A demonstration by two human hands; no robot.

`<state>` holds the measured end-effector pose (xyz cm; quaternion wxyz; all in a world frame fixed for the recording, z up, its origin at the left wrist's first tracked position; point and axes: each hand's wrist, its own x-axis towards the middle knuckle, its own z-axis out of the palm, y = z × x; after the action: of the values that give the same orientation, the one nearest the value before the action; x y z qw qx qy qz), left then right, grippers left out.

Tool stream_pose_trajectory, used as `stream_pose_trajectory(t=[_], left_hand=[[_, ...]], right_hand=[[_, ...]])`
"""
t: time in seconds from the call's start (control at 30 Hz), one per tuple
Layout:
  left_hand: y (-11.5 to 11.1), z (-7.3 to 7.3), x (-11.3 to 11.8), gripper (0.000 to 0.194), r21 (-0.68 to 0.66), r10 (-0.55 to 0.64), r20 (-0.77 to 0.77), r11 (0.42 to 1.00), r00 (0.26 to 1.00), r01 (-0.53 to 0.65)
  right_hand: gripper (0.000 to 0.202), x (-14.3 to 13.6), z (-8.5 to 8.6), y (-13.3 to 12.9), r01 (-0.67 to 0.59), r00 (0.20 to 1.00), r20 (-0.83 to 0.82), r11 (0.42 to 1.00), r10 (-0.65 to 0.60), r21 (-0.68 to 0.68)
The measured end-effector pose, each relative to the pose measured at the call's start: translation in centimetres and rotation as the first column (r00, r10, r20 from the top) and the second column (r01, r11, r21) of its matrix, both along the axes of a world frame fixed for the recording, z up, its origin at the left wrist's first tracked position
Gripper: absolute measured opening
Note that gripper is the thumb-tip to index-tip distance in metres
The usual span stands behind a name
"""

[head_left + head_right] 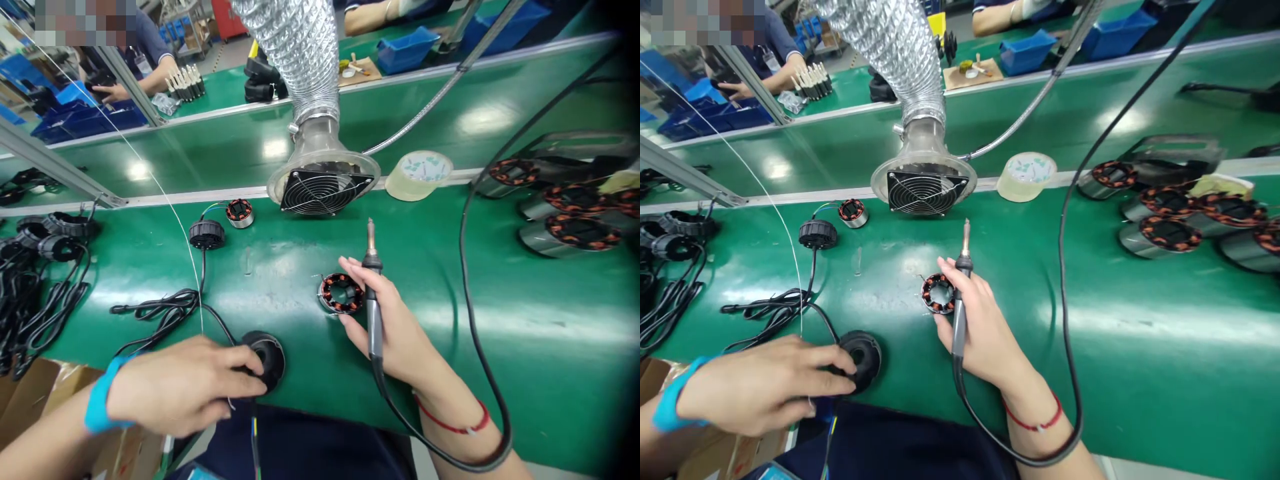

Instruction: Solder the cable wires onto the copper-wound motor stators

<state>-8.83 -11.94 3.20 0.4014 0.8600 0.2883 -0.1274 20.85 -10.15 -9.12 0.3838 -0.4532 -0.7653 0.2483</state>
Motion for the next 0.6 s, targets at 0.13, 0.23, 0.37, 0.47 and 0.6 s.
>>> stream_pose_trajectory(t=[0.13, 0.23, 0.37, 0.47, 0.6], left_hand=[[-1.3, -2.4, 0.5, 0.028, 0.176, 0.055, 0.038, 0.983, 0.998, -0.061], [0.8, -3.9, 2.0, 0.032, 0.175, 0.249, 0.129, 0.947, 0.96, -0.269], [4.5, -4.3, 3.9, 0.025, 0.079, 0.464, 0.205, 0.87, 0.862, -0.487], [5.8, -4.2, 4.5, 0.023, 0.012, 0.471, 0.208, 0.875, 0.857, -0.484], [5.8, -4.1, 4.3, 0.025, -0.011, 0.411, 0.206, 0.909, 0.888, -0.418]], right_hand=[[0.058, -0.2, 0.3, -0.3, 0.037, 0.995, -0.097, 0.998, -0.031, 0.052], [0.047, -0.5, 1.0, -0.6, 0.124, 0.982, -0.152, 0.99, -0.113, 0.064], [0.038, -1.6, 2.3, -1.1, 0.175, 0.961, -0.205, 0.983, -0.184, -0.063], [0.037, -2.7, 3.1, -1.3, 0.143, 0.929, -0.319, 0.977, -0.188, -0.158], [0.037, -4.4, 3.5, -1.0, 0.112, 0.857, -0.47, 0.966, -0.212, -0.231]])
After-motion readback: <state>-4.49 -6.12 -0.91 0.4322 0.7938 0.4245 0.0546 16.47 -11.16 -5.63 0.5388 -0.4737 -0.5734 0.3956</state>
